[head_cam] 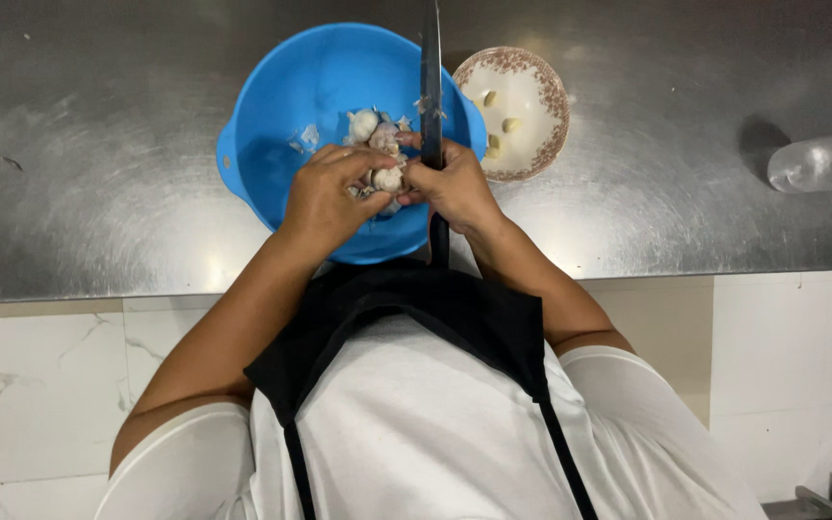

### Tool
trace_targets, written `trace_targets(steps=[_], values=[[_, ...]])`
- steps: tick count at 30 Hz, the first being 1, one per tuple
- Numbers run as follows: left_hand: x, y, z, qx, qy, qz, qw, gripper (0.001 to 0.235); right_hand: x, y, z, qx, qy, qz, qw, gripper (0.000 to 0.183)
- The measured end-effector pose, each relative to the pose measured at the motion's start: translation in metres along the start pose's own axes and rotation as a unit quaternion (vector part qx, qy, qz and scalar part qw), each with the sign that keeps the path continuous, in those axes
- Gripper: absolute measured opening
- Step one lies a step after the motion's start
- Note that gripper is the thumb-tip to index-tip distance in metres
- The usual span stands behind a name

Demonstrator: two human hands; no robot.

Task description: The person uses a knife to peel garlic cloves over a blue bowl. The person repeatedly cuts and scrapes the skin off each clove, placing the peeled cloves into a nearby plate while the skins fall into the bowl.

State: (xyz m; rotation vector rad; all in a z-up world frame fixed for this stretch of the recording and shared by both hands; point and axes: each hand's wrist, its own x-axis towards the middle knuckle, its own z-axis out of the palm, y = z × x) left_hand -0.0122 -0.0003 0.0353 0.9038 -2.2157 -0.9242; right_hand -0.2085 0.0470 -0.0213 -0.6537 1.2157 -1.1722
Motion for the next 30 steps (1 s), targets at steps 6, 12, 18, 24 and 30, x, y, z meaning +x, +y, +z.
trace_targets(steps=[6,12,18,24,30], values=[[0.002,-0.003,-0.003,-0.102,-0.030,-0.077,0.991,0.040,0.000,0.004,-0.005,0.028,-0.013,0.013,0.999,0.047],[0.005,-0.008,-0.008,-0.058,-0.036,-0.076,0.995,0.036,0.000,0.005,-0.010,0.019,-0.020,0.026,0.999,0.044],[0.001,-0.001,0.000,-0.042,-0.009,-0.104,0.994,0.036,0.001,0.011,-0.002,-0.004,-0.036,0.006,0.999,0.051],[0.000,-0.007,0.002,-0.086,-0.037,-0.203,0.975,0.033,-0.005,0.008,-0.002,-0.035,-0.052,-0.021,0.998,0.049],[-0.006,-0.022,0.011,-0.175,-0.027,-0.209,0.962,0.028,-0.007,0.003,0.001,-0.026,-0.050,-0.022,0.998,0.045]])
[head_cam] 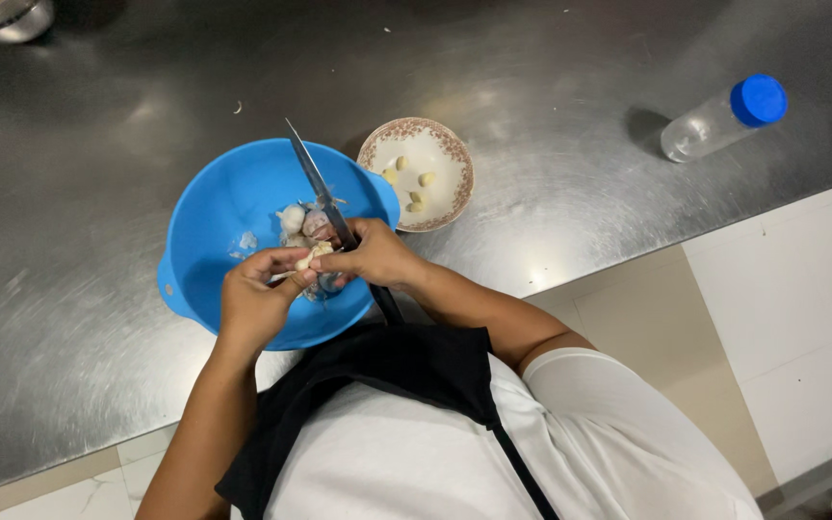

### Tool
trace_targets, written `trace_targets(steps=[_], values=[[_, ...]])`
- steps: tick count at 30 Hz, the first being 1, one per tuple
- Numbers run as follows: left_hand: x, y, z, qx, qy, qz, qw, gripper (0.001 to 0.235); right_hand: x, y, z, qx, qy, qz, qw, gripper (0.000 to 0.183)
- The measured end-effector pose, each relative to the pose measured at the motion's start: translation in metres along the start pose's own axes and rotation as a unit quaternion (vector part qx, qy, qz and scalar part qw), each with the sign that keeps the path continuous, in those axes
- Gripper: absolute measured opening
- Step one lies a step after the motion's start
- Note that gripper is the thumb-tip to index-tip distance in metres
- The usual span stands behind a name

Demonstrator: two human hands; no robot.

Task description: The person uses a knife to peel garlic cloves over a blue bowl. The person repeatedly cuts and scrapes the skin off each clove, placing the peeled cloves into a nearby plate while the skins fall into the bowl.

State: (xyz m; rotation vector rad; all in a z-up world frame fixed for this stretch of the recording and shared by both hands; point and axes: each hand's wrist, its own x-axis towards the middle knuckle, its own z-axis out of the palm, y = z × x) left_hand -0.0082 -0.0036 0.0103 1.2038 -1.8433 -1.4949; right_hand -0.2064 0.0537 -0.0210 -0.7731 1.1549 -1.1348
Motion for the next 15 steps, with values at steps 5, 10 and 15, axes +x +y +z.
trace_targets(steps=[5,10,15], values=[[0.003,-0.014,0.013,-0.111,0.000,-0.009,0.994,0.025,0.000,-0.002,-0.002,0.004,0.025,0.023,0.999,0.042],[0.009,-0.019,0.018,-0.188,0.027,-0.004,0.982,0.019,0.004,-0.001,-0.004,0.084,0.039,0.057,0.994,0.044],[0.015,-0.018,0.008,-0.290,0.064,-0.027,0.954,0.027,0.005,0.004,-0.006,0.027,0.023,0.066,0.997,0.048]])
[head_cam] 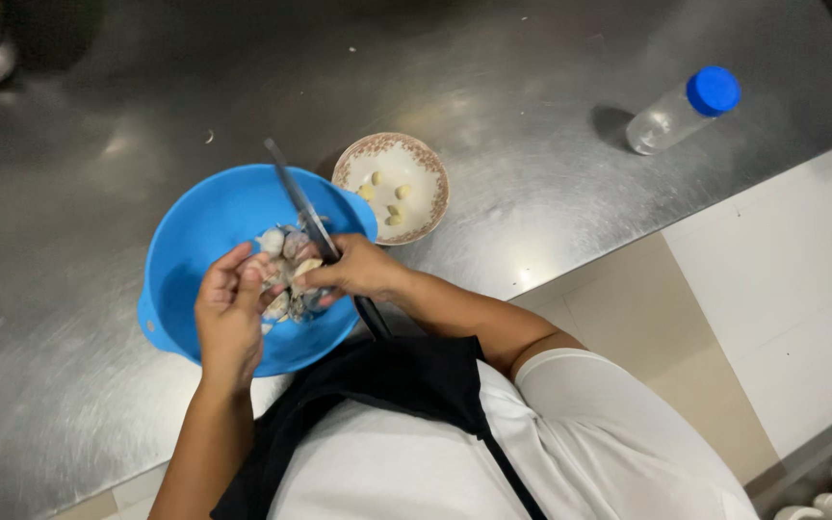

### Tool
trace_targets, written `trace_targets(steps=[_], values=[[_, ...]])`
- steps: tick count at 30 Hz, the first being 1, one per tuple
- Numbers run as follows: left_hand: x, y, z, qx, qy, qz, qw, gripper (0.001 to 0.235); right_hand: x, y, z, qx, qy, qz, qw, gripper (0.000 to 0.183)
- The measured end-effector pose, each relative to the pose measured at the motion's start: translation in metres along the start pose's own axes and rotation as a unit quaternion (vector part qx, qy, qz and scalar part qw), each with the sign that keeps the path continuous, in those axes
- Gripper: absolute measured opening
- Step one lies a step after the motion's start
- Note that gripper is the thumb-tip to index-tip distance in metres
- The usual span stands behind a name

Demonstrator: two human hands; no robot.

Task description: The person uses a knife to peel garlic cloves over a blue bowl. The person repeatedly cuts and scrapes the skin off each clove, placing the peeled cloves into a nearby plate while the skins fall into the bowl.

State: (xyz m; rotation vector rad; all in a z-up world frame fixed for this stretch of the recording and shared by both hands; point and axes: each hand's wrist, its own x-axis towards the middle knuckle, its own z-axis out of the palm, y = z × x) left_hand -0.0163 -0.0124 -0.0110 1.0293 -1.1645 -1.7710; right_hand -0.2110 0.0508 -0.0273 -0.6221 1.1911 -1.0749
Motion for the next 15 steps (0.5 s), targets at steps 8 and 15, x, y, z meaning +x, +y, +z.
trace_targets(steps=[8,15], values=[[0.007,-0.006,-0.012,0.025,0.005,-0.019,0.999,0.036,0.008,0.020,0.005,-0.074,-0.031,0.023,0.997,0.048],[-0.002,-0.003,-0.007,0.175,-0.070,0.007,0.982,0.028,0.002,0.005,0.005,-0.129,-0.036,0.049,0.990,0.054]])
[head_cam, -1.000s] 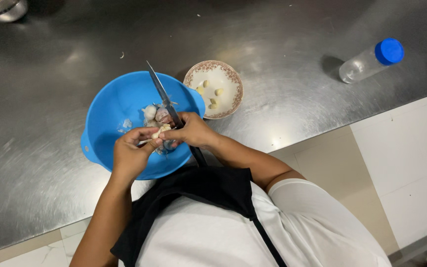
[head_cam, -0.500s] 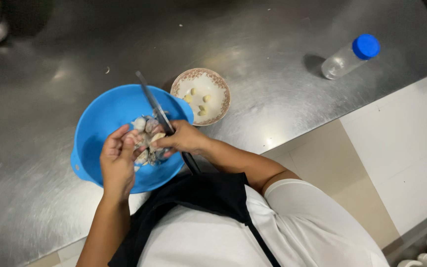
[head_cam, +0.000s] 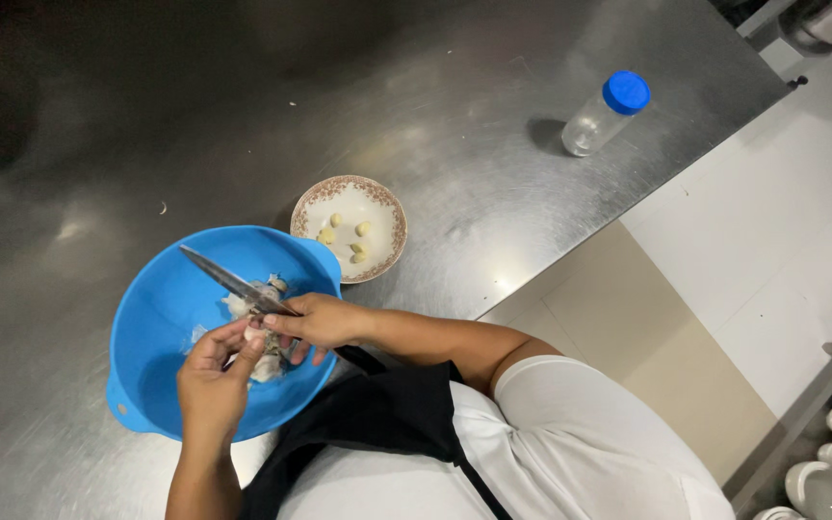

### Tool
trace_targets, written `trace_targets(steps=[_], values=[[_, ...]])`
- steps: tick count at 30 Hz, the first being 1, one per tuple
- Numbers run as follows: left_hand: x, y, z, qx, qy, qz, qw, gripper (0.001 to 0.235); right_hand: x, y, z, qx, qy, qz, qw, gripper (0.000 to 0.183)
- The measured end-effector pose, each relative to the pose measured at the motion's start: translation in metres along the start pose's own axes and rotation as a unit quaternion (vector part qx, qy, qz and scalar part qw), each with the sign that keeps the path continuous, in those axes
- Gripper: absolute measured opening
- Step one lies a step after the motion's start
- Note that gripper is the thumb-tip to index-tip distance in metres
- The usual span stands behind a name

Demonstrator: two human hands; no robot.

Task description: The person uses a knife to peel garlic cloves over a blue bowl. The person repeatedly cuts and scrapes the skin off each clove, placing the peeled cloves into a nearby plate while the skins fall into the bowl.

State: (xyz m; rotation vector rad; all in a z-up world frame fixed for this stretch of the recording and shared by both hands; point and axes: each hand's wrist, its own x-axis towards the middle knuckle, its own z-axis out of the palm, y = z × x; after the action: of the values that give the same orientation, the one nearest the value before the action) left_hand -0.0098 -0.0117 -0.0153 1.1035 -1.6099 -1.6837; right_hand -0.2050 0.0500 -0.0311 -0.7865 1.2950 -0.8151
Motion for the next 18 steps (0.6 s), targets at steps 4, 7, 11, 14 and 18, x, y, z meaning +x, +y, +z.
trace_targets(steps=[4,7,11,14,18], values=[[-0.003,0.003,0.007,-0.027,-0.009,0.028,0.999,0.022,-0.006,-0.006,0.003,0.015,0.025,-0.055,0.998,0.049],[-0.005,0.006,0.009,0.011,-0.001,0.032,0.999,0.021,-0.008,-0.007,0.002,0.053,0.029,-0.093,0.994,0.047],[-0.007,0.010,0.009,0.068,0.009,0.039,0.997,0.022,-0.009,-0.009,-0.001,0.072,0.025,-0.092,0.993,0.048],[-0.009,0.014,0.010,0.135,0.026,0.047,0.989,0.021,-0.007,-0.007,-0.002,0.053,0.039,-0.096,0.993,0.044],[-0.007,0.013,0.004,0.202,0.092,0.141,0.965,0.017,0.005,0.009,-0.004,0.004,0.073,-0.109,0.991,0.038]])
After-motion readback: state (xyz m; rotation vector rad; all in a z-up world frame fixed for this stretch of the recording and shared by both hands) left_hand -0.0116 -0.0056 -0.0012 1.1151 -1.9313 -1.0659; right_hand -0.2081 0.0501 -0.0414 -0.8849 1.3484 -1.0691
